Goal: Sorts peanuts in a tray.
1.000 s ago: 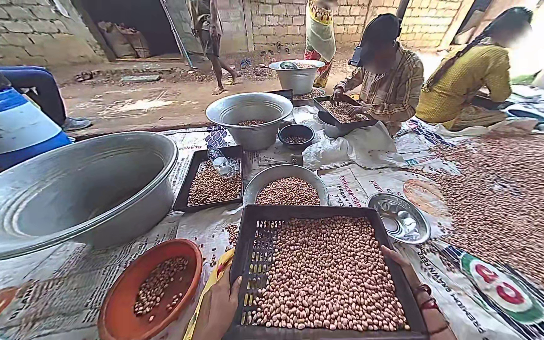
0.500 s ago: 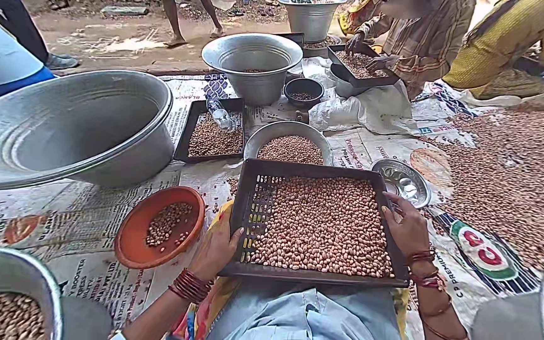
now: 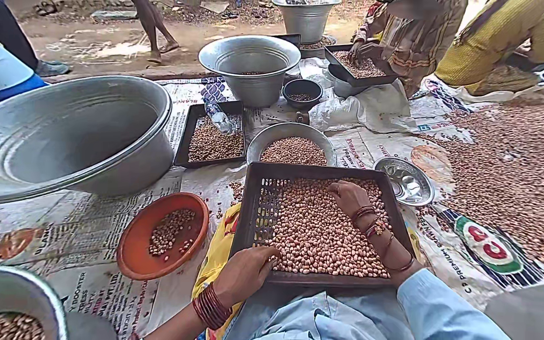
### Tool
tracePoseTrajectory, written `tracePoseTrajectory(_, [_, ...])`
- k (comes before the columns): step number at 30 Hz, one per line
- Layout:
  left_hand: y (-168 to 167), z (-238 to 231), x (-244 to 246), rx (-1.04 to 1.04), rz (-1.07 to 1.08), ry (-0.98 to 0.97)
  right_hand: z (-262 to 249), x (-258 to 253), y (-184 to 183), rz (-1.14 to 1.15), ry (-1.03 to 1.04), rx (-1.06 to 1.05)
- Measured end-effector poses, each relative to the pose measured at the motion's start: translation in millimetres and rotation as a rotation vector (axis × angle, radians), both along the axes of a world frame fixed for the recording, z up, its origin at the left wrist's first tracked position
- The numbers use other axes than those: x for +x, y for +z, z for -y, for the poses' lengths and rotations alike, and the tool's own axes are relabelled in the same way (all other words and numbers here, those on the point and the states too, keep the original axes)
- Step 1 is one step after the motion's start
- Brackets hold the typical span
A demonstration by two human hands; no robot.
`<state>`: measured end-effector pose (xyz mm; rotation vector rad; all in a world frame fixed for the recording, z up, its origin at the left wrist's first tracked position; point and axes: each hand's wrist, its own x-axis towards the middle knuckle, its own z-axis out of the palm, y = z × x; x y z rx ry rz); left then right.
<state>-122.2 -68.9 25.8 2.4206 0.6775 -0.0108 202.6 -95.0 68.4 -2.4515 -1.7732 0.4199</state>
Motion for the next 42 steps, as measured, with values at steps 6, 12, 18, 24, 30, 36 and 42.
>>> tracePoseTrajectory(6, [4.7, -7.7, -2.4, -0.174, -0.044, -0.027, -15.6, -2.2, -25.5, 0.064, -0.043, 0.019])
tracePoseTrajectory(12, [3.7, -15.4, -0.2, -0.393, -0.066, 0.033, -10.2, -5.0, -39.6, 0.129, -0.017, 0.186])
tracePoseTrajectory(18, [-4.2, -18.7, 3.1, -0.716, 0.153, 0.163, -15.9, -6.3, -37.1, 0.183, -0.038, 0.138])
tracePoseTrajectory(24, [8.3, -16.5, 9.8, -1.142, 0.232, 0.473, -4.3, -43.0, 0.6, -0.216, 0.147, 0.060])
tracePoseTrajectory(30, [7.5, -19.2, 12.0, -1.281, 0.200, 0.471, -24.5, -58.7, 5.1, -0.251, 0.194, 0.237])
tracePoseTrajectory(36, [6.0, -18.8, 12.2, -1.267, 0.196, 0.407, -58.6, -37.4, -21.9, 0.074, -0.016, 0.050])
tracePoseTrajectory(42, [1.4, -19.7, 10.6, -1.262, 0.208, 0.364, -57.0, -47.3, -23.0, 0.134, -0.046, -0.018])
